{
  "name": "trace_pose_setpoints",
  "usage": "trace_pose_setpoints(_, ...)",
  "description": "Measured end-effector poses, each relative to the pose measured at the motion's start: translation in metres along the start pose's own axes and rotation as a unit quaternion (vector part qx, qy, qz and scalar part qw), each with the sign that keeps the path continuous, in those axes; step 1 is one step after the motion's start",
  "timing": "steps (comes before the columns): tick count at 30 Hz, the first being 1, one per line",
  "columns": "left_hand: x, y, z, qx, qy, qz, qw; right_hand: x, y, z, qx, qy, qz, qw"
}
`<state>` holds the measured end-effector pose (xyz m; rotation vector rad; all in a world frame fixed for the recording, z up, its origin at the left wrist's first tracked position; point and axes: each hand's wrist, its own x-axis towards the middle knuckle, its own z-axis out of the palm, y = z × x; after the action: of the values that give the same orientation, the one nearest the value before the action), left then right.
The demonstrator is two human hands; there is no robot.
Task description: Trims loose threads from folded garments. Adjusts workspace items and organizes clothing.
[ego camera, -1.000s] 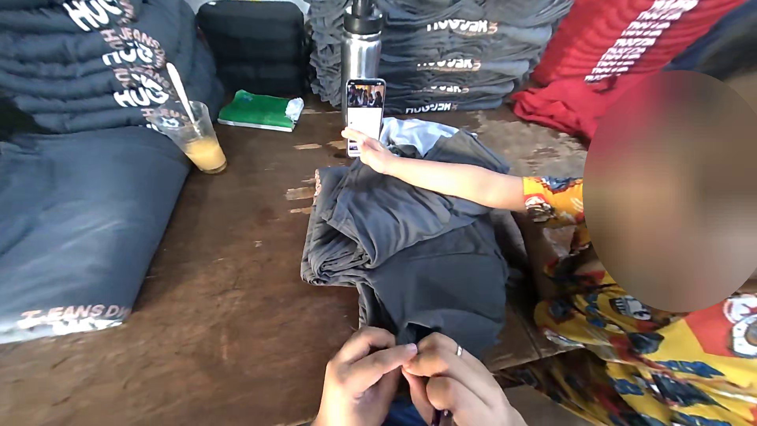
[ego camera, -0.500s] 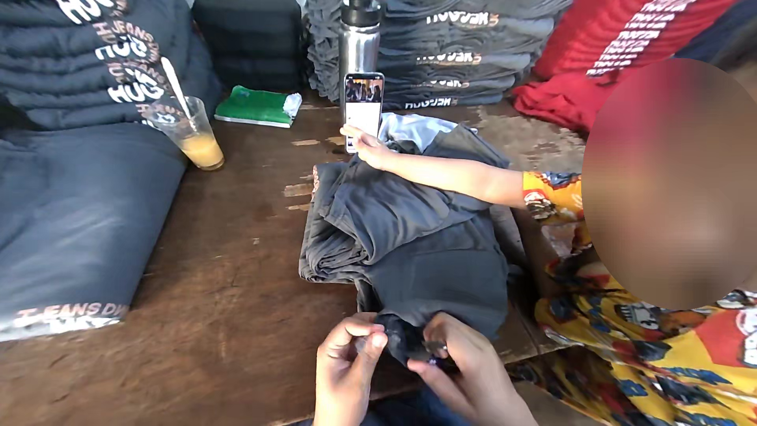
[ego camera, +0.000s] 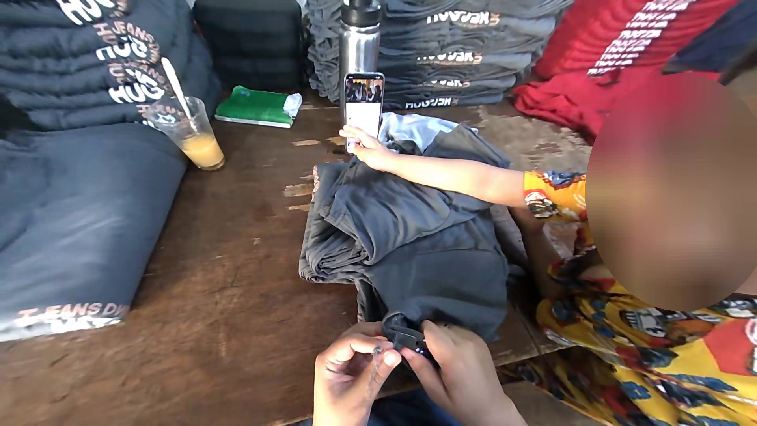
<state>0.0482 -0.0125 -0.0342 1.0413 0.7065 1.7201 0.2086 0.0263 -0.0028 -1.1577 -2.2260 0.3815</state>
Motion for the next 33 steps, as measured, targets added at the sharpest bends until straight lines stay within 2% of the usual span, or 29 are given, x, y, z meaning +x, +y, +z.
trace_pose_setpoints(2, 0.000, 0.000, 0.000, 0.007, 0.000, 0.003, 1.000, -0.004, 0.002, 0.006, -0.005, 0.017, 0.002, 1.000)
trace_pose_setpoints(6, -0.001, -0.001, -0.002, 0.028, -0.010, 0.008, 1.000, -0.016, 0.017, 0.020, -0.033, 0.120, -0.031, 0.992)
trace_pose_setpoints(13, 0.002, -0.014, 0.000, 0.178, 0.011, 0.115, 0.977, -0.014, 0.024, 0.019, 0.022, 0.191, -0.006, 0.981)
trace_pose_setpoints(17, 0.003, -0.009, -0.009, 0.235, -0.040, 0.150, 0.959, -0.005, 0.036, 0.029, -0.015, 0.183, 0.005, 0.983)
trace_pose_setpoints(20, 0.005, -0.002, -0.022, 0.275, -0.081, 0.178, 0.941, -0.007, 0.043, 0.019, 0.084, 0.193, -0.017, 0.977)
trace_pose_setpoints(24, 0.010, 0.008, -0.039, 0.339, -0.145, 0.156, 0.916, -0.021, 0.050, 0.000, 0.272, 0.215, -0.079, 0.934)
trace_pose_setpoints(26, 0.011, 0.010, -0.043, 0.367, -0.177, 0.116, 0.906, -0.030, 0.051, -0.008, 0.233, 0.183, -0.046, 0.954)
trace_pose_setpoints(29, 0.013, 0.008, -0.044, 0.347, -0.189, 0.045, 0.917, -0.037, 0.047, -0.009, 0.045, 0.070, 0.038, 0.996)
trace_pose_setpoints(31, 0.012, 0.006, -0.042, 0.308, -0.172, 0.009, 0.936, -0.036, 0.042, -0.006, -0.024, 0.022, 0.030, 0.999)
trace_pose_setpoints(33, 0.009, 0.003, -0.036, 0.270, -0.138, -0.002, 0.953, -0.029, 0.030, -0.012, -0.021, -0.038, 0.038, 0.998)
